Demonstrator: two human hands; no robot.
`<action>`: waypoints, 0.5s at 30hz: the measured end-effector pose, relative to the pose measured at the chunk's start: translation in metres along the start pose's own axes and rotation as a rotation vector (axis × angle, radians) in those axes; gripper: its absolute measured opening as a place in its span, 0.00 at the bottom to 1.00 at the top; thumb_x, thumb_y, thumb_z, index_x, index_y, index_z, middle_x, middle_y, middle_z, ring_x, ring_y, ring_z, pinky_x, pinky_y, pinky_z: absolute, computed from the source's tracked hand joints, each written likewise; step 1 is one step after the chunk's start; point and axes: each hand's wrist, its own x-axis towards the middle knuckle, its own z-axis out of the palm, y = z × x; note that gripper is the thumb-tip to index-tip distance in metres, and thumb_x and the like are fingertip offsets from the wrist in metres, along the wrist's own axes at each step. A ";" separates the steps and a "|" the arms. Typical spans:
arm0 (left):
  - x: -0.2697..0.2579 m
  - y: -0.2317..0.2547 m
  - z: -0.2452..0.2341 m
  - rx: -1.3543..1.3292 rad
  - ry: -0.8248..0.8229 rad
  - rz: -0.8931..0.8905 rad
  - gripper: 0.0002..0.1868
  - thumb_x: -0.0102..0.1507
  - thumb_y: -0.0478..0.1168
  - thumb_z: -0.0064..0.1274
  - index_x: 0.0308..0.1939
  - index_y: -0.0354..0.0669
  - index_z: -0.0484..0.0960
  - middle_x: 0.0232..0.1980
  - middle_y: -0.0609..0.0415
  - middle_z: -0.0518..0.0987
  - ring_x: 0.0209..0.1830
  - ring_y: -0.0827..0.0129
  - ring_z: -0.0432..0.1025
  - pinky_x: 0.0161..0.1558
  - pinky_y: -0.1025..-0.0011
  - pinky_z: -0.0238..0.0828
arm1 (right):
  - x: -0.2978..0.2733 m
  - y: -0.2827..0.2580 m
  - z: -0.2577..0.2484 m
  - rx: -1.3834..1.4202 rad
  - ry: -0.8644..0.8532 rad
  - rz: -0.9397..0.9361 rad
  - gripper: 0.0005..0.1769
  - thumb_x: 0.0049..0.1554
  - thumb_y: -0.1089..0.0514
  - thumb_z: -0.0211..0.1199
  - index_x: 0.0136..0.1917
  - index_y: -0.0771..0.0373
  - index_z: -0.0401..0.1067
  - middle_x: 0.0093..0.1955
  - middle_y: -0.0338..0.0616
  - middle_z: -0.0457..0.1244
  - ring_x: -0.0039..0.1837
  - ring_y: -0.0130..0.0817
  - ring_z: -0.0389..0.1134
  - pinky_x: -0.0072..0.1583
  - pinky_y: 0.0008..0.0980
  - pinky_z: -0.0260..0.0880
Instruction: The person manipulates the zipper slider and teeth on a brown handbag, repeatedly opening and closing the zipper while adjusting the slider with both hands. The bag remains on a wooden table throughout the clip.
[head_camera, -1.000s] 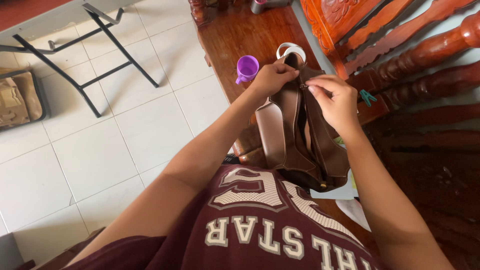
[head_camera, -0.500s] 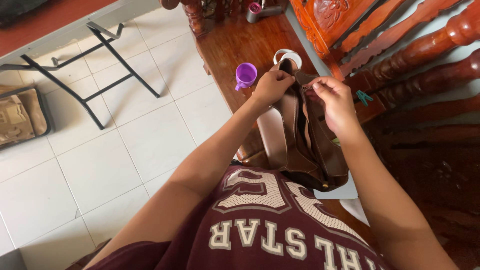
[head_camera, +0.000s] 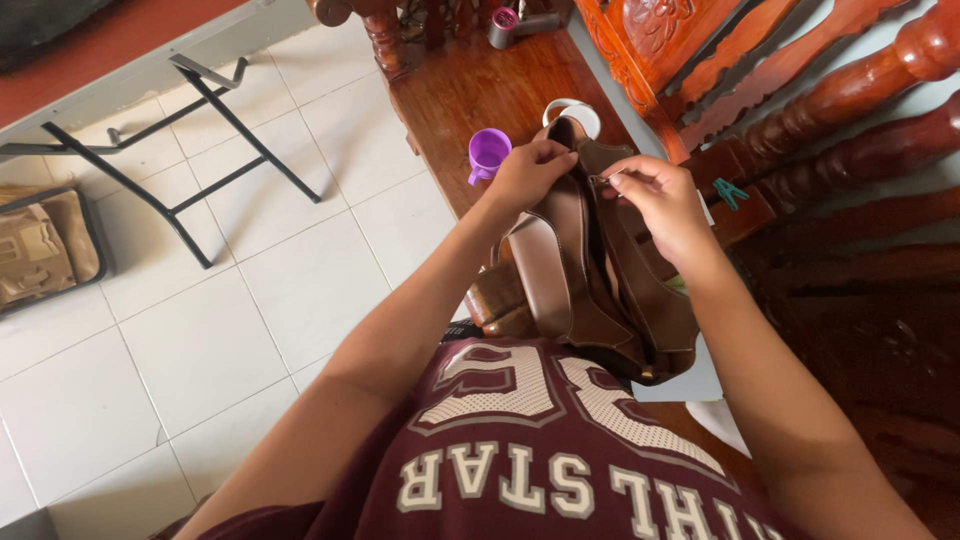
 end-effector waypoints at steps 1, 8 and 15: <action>-0.001 -0.001 0.000 -0.020 -0.005 0.011 0.14 0.64 0.45 0.57 0.47 0.38 0.85 0.39 0.57 0.83 0.39 0.76 0.75 0.44 0.75 0.73 | 0.001 0.000 0.000 -0.016 -0.016 0.010 0.08 0.62 0.65 0.61 0.55 0.65 0.76 0.52 0.38 0.70 0.52 0.24 0.71 0.54 0.23 0.70; -0.001 -0.005 -0.004 -0.098 0.013 0.059 0.13 0.65 0.44 0.58 0.46 0.38 0.85 0.39 0.59 0.82 0.40 0.78 0.73 0.44 0.76 0.70 | 0.002 -0.003 0.006 -0.338 -0.025 -0.017 0.06 0.60 0.66 0.66 0.52 0.64 0.79 0.42 0.33 0.67 0.42 0.17 0.61 0.44 0.18 0.61; -0.003 -0.007 -0.005 -0.095 0.048 0.079 0.14 0.64 0.44 0.58 0.47 0.38 0.85 0.37 0.60 0.82 0.38 0.80 0.72 0.41 0.78 0.68 | 0.008 -0.011 0.008 -0.417 -0.079 -0.082 0.06 0.59 0.64 0.68 0.51 0.62 0.78 0.42 0.29 0.67 0.41 0.15 0.61 0.44 0.19 0.61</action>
